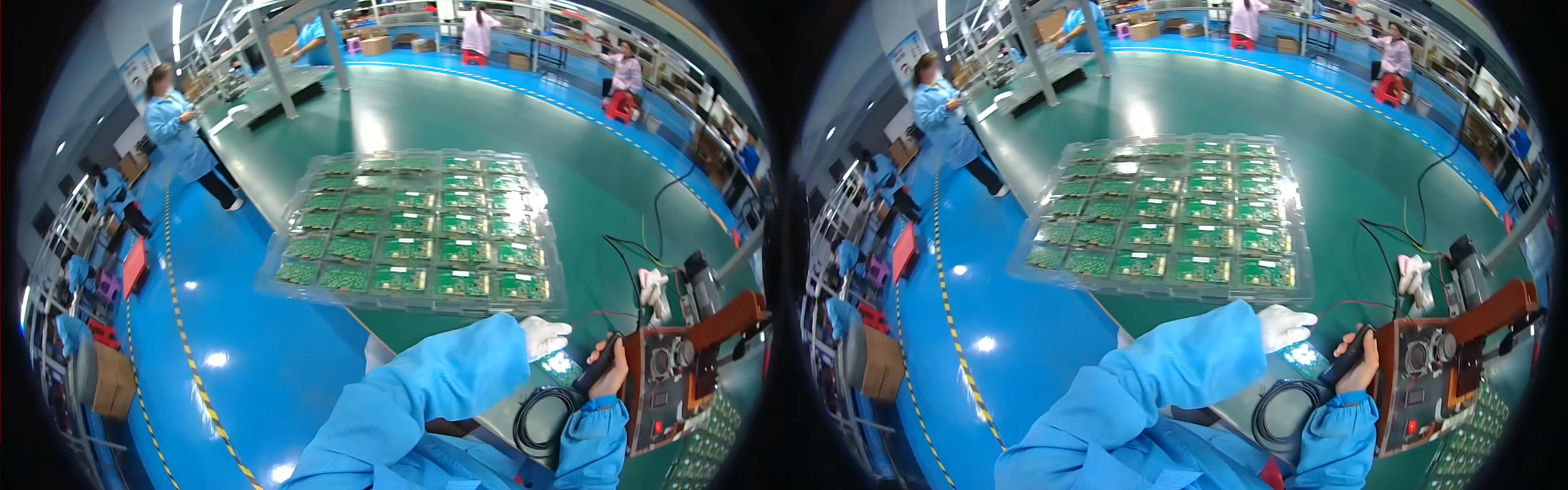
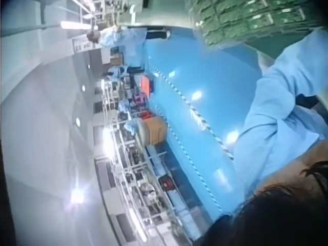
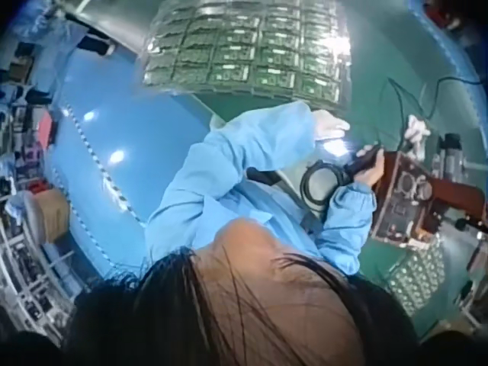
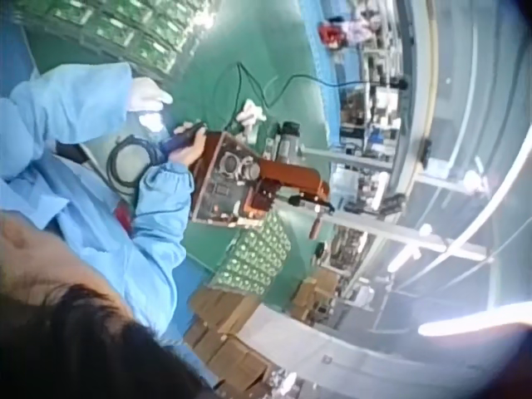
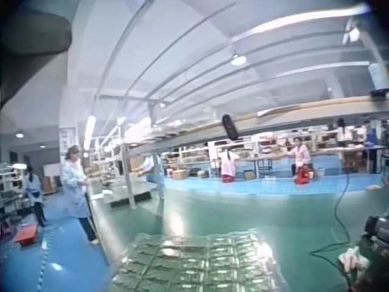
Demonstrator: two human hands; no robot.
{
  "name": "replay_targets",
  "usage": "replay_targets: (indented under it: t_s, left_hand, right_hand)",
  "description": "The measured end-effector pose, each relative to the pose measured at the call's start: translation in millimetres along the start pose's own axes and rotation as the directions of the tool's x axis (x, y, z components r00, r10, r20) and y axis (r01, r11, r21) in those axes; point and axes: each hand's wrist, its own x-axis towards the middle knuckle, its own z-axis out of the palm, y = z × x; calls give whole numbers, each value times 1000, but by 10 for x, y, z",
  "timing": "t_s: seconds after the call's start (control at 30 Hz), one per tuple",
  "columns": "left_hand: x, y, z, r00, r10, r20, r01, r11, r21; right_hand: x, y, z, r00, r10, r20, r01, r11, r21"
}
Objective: The person tests LED circuit boards by taking each board from a plastic tray, connecting it to a power cable probe to light it up, and placing it back into the tray.
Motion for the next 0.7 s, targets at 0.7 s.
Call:
replay_targets:
  t_s: [0.7]
  left_hand:
    - [-32, 24, -95, 1000, -24, 3, 24, 999, 34]
  right_hand:
    - [4, -2, 122, 1000, 10, 23, -9, 999, -38]
